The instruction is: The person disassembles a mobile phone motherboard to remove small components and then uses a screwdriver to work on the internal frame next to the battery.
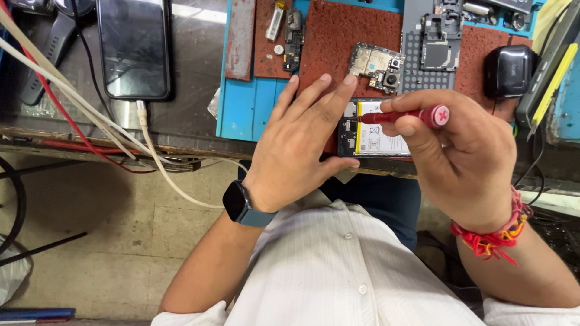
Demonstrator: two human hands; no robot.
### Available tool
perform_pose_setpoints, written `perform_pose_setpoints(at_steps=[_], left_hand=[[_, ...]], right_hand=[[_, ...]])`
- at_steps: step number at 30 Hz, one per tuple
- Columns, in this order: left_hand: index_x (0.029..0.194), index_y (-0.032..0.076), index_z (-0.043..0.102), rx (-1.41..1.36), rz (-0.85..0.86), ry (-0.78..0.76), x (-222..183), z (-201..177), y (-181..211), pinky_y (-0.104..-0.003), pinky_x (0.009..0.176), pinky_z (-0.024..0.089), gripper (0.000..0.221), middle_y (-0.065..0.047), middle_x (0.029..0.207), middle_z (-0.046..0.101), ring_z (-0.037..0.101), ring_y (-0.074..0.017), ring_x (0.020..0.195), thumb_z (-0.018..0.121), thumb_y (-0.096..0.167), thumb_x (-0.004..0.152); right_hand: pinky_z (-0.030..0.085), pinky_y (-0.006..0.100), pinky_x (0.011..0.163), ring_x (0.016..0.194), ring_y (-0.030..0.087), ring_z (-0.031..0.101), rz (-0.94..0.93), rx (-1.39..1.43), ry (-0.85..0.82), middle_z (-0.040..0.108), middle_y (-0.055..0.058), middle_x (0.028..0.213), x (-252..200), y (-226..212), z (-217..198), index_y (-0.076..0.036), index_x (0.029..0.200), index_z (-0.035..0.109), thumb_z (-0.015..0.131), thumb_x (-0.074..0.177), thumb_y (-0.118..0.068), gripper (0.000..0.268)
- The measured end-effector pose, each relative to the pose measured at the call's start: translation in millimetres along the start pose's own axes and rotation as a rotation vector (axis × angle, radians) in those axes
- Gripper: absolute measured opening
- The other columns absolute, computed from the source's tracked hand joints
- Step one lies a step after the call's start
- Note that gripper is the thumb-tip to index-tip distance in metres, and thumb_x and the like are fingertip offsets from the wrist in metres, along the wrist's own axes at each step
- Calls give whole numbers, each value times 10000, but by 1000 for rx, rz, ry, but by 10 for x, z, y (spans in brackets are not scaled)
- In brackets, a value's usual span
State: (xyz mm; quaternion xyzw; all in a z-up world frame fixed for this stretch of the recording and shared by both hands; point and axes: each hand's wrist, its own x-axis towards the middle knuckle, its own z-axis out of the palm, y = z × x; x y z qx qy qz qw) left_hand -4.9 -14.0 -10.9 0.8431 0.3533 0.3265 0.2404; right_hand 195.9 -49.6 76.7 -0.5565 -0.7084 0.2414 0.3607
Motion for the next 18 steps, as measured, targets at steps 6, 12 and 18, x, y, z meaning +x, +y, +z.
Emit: perform_pose_setpoints(at_steps=[6,12,18], left_hand=[[1604,84,288,-6,4,-2,-1,-6,-4,-532,1310,248,1083,-110,1488,576,449,-306,1491,901,394,767],[1605,81,284,-9,-2,-6,9,-12,-6,-532,1306,252,1093,-110,1475,580,453,-307,1484,904,395,762],[1599,82,306,-12,0,2,11,-18,-5,-528,1309,264,1086,-93,1517,556,453,-295,1491,913,388,752]], right_hand=[[562,232,741,893,138,738,44,-8,-19,729,99,998,54,-61,-21,57,1083,661,625,1053,-143,206],[548,277,698,802,172,720,-30,-200,-64,731,120,980,236,-143,-80,29,1038,707,725,976,-48,100],[530,293,610,728,193,683,-143,-277,-165,736,160,1004,446,-167,-117,53,971,722,793,907,-22,122]])
